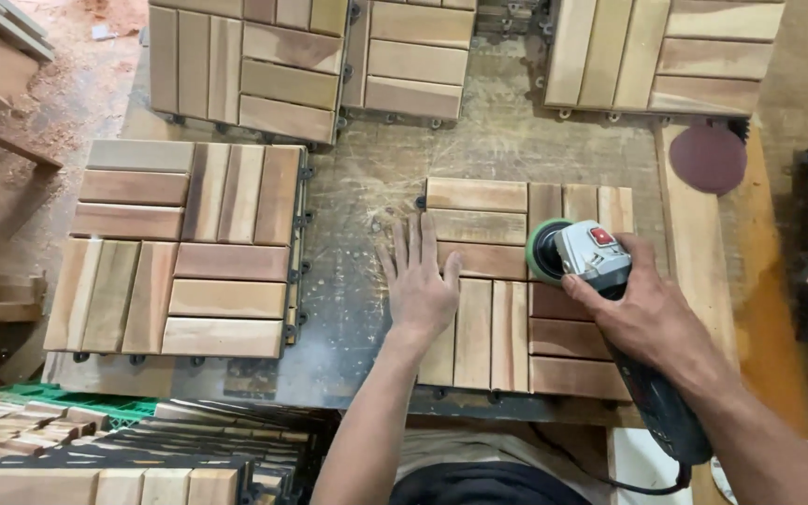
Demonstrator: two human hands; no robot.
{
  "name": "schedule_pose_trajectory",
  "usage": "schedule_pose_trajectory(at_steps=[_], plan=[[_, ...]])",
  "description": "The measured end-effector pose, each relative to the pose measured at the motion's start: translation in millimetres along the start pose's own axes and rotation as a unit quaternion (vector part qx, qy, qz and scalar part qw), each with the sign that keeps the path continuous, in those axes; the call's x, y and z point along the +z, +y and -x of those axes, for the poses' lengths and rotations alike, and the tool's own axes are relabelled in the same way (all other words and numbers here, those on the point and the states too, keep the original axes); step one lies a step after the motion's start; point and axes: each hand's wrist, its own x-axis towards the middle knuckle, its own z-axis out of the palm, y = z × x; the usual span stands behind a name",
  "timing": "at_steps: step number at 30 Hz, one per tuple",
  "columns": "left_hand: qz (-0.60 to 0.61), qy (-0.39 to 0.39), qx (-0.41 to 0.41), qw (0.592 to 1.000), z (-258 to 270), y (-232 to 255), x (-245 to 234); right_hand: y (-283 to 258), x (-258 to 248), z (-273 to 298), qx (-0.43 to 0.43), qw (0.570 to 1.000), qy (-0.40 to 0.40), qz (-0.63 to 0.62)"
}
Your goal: The person uses a handheld power sander to smooth the surface of a wooden block composed of smaller rectangular pieces. They move the sander across the block's surface while holding it steady with their other hand.
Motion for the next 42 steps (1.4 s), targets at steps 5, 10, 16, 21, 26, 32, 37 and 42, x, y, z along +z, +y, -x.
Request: schedule_pose_trajectory(at_steps=[5, 10, 16, 21, 26, 32, 37, 42], plan=[[0.041, 0.039, 0.004, 0.998, 4.3, -2.2, 2.1, -32.4, 1.1, -13.2, -0.013, 0.999, 0.031, -0.006], [0.061, 0.046, 0.014, 0.997, 4.0, -1.6, -4.9, -61.8, 4.3, -32.3, -0.021, 0.999, 0.036, -0.006], [0.055, 0.139, 0.030, 0.988, 4.5, -8.7, 13.2, -69.3, 26.4, -66.9, -0.093, 0.992, 0.079, 0.017], [0.064, 0.151, 0.029, 0.986, 1.3, -14.5, 21.2, -101.6, 50.9, -62.4, -0.111, 0.991, 0.063, 0.039], [0.118, 0.199, 0.030, 0.972, 2.8, -18.8, 24.0, -119.4, 66.8, -65.5, -0.140, 0.988, 0.059, 0.031], [0.191, 0.242, 0.036, 0.951, 6.4, -12.1, 10.3, -121.6, 66.4, -69.9, -0.134, 0.988, 0.057, 0.057], [0.154, 0.243, 0.042, 0.957, 1.1, -18.9, 25.5, -121.8, 56.4, -51.3, -0.119, 0.989, 0.056, 0.064], [0.134, 0.230, 0.051, 0.963, -1.7, -22.3, 29.6, -104.8, 49.5, -60.2, -0.118, 0.990, 0.060, 0.050]])
